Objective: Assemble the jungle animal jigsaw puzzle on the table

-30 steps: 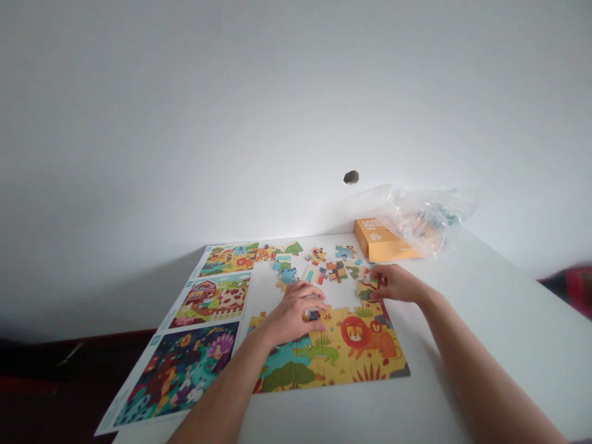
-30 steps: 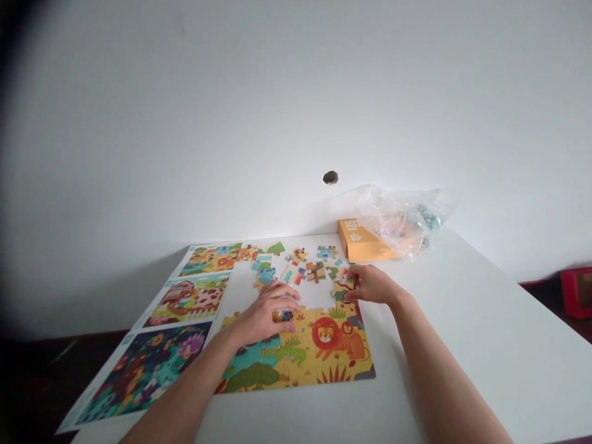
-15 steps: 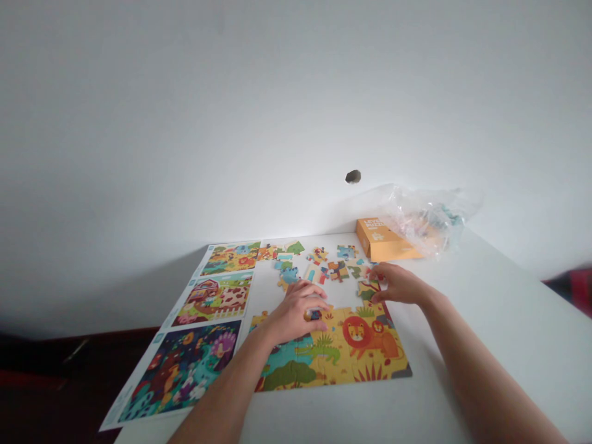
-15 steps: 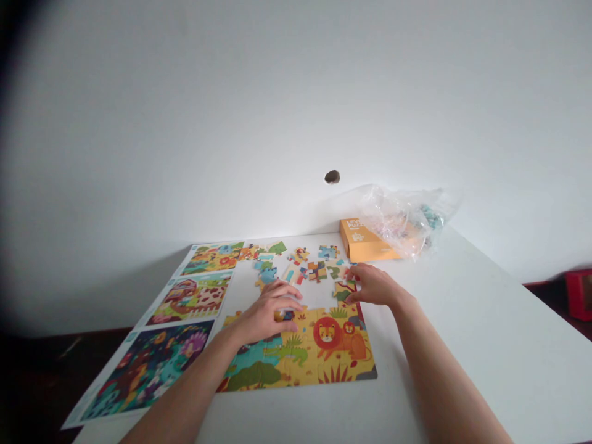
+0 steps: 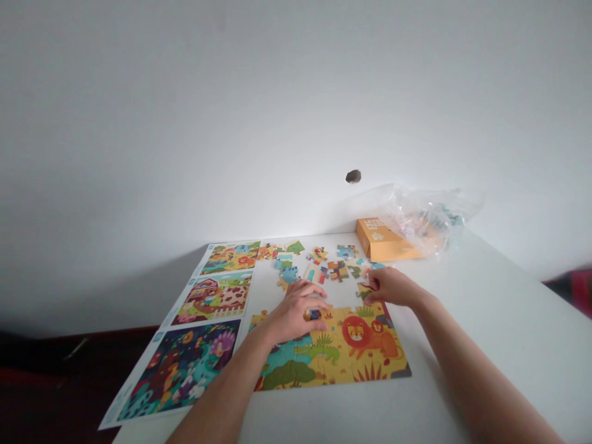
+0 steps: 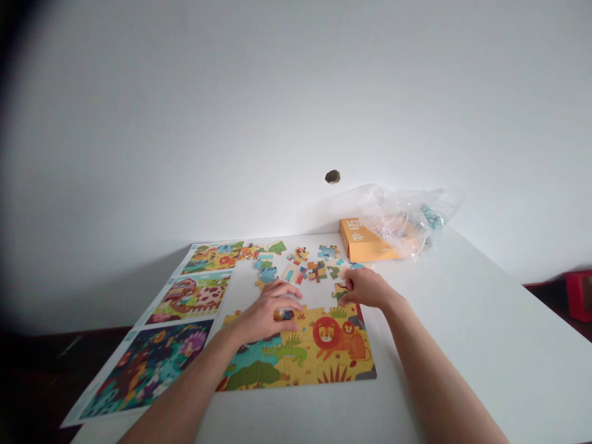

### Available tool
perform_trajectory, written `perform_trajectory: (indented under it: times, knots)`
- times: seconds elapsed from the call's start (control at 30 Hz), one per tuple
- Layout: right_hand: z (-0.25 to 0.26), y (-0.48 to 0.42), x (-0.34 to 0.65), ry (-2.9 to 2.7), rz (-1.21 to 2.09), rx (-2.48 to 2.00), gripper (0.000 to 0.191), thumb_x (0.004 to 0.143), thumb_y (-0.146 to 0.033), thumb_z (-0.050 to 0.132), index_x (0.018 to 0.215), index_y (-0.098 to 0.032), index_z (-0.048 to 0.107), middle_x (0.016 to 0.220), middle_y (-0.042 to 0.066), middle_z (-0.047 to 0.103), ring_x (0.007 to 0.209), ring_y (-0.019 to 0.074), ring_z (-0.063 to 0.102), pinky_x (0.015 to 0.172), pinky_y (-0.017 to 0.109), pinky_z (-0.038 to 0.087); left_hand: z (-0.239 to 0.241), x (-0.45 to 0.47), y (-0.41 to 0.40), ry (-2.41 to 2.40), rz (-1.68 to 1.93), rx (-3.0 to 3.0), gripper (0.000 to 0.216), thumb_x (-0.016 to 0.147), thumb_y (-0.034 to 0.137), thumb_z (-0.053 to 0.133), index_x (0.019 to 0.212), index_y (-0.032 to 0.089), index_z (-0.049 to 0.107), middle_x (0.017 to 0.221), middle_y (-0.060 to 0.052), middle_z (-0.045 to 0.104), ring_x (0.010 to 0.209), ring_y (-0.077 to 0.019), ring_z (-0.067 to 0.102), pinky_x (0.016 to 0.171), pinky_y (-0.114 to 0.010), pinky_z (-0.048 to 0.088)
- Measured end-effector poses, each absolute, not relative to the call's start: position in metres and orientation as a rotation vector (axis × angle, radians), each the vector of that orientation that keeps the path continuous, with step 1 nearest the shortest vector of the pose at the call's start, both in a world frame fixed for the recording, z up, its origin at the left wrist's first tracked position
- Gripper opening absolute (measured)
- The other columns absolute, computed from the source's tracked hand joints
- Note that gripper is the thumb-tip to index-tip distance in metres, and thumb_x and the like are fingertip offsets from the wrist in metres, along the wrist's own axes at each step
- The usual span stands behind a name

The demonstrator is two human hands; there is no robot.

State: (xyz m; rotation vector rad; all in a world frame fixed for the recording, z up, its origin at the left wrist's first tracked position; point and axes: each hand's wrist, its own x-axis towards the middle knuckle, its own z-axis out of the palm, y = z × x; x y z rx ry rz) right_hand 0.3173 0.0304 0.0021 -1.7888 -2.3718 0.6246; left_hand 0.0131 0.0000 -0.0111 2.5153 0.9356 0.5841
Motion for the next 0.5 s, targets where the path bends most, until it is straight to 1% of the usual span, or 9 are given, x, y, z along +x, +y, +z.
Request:
perform_trajectory:
  times: [0.1, 0.23, 0.37, 0.5]
  knots:
    - [-0.002, 0.031, 0.313, -2.339, 0.570, -1.828, 0.038, 0.062, -0.043, 0.081, 0.062, -0.021, 0.050, 0.059, -0.004, 0.054, 0.057, 0.0120, 0.044, 0.052, 0.025, 0.021, -0.011, 0.012, 0.000, 0.934, 0.588, 2.522, 0.029, 0.076, 0.046, 0.075, 0.099, 0.029, 0.074, 0.117, -0.004, 0.063, 0.116, -0.0241, 0.050, 0.107, -0.043, 0.033]
    - [-0.006, 0.032, 0.307, -2.263, 0.459, -1.905, 0.039, 0.067, -0.049, 0.076, 0.061, -0.021, 0.051, 0.059, -0.002, 0.054, 0.056, 0.0124, 0.043, 0.052, 0.026, 0.020, -0.013, 0.011, 0.002, 0.884, 0.568, 2.536, 0.024, 0.079, 0.042, 0.073, 0.099, 0.029, 0.075, 0.117, -0.003, 0.066, 0.116, -0.0242, 0.050, 0.107, -0.043, 0.033]
    - [-0.007, 0.032, 0.302, -2.187, 0.382, -1.959, 0.038, 0.073, -0.054, 0.071, 0.063, -0.021, 0.053, 0.063, 0.000, 0.058, 0.059, 0.0139, 0.047, 0.053, 0.026, 0.021, -0.012, 0.012, 0.003, 0.812, 0.529, 2.550, 0.019, 0.082, 0.037, 0.071, 0.100, 0.031, 0.075, 0.116, -0.001, 0.069, 0.115, -0.0235, 0.050, 0.105, -0.044, 0.033]
    - [-0.008, 0.034, 0.304, -2.108, 0.361, -2.020, 0.039, 0.076, -0.057, 0.067, 0.066, -0.021, 0.055, 0.067, 0.003, 0.061, 0.062, 0.0158, 0.051, 0.054, 0.026, 0.023, -0.011, 0.013, 0.002, 0.799, 0.539, 2.524, 0.018, 0.082, 0.035, 0.072, 0.099, 0.031, 0.076, 0.116, -0.002, 0.070, 0.111, -0.0227, 0.053, 0.102, -0.044, 0.035]
